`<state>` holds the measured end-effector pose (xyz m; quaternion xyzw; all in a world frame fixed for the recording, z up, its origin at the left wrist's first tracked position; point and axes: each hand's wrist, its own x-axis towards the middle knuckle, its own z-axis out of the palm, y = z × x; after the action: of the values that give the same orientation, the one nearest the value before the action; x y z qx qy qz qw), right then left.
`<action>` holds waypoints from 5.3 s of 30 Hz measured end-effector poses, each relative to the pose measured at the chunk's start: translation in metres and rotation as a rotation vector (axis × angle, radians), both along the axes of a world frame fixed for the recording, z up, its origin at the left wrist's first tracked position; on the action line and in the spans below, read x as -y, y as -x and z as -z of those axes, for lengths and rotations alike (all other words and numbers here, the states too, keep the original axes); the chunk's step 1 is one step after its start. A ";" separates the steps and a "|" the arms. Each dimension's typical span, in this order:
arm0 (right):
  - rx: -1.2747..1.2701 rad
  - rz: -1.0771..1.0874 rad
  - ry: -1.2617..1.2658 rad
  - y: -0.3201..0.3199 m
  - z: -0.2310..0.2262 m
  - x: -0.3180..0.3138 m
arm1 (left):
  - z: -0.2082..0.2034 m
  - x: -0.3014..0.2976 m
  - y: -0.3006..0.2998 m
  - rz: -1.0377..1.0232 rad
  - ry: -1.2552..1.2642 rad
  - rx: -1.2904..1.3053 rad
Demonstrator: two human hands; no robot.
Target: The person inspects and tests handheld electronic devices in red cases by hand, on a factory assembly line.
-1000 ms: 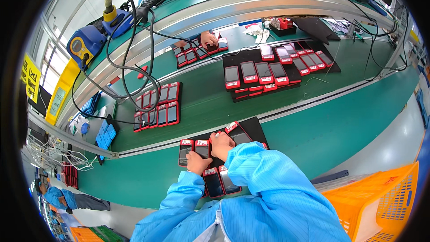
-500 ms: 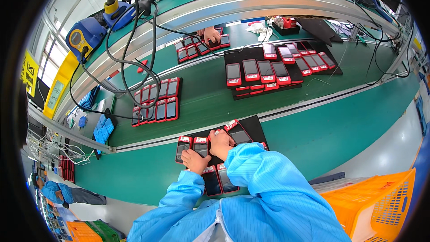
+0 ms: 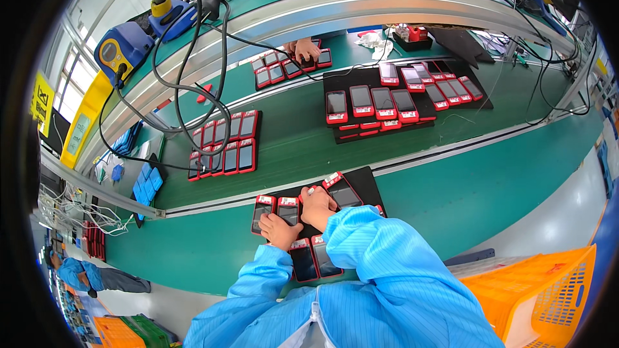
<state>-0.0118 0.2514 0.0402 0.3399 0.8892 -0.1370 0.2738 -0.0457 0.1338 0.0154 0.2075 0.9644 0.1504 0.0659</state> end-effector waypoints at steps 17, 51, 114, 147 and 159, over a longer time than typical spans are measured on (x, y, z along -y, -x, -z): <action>-0.126 0.083 0.050 -0.006 0.003 0.005 | 0.001 0.003 -0.001 -0.015 0.035 0.054; -0.086 -0.009 -0.042 -0.002 0.005 0.001 | -0.002 -0.001 0.002 0.010 0.019 0.027; 0.002 0.031 0.025 0.000 -0.007 0.003 | -0.001 0.001 0.000 0.025 0.057 0.004; -0.034 0.038 0.024 0.002 0.003 -0.001 | -0.001 -0.001 0.005 0.042 0.035 0.014; -0.041 0.015 0.008 0.000 -0.001 0.002 | 0.000 0.002 0.003 0.052 0.044 -0.017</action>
<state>-0.0117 0.2491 0.0413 0.3425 0.8916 -0.1498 0.2557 -0.0483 0.1322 0.0151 0.2322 0.9622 0.1257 0.0662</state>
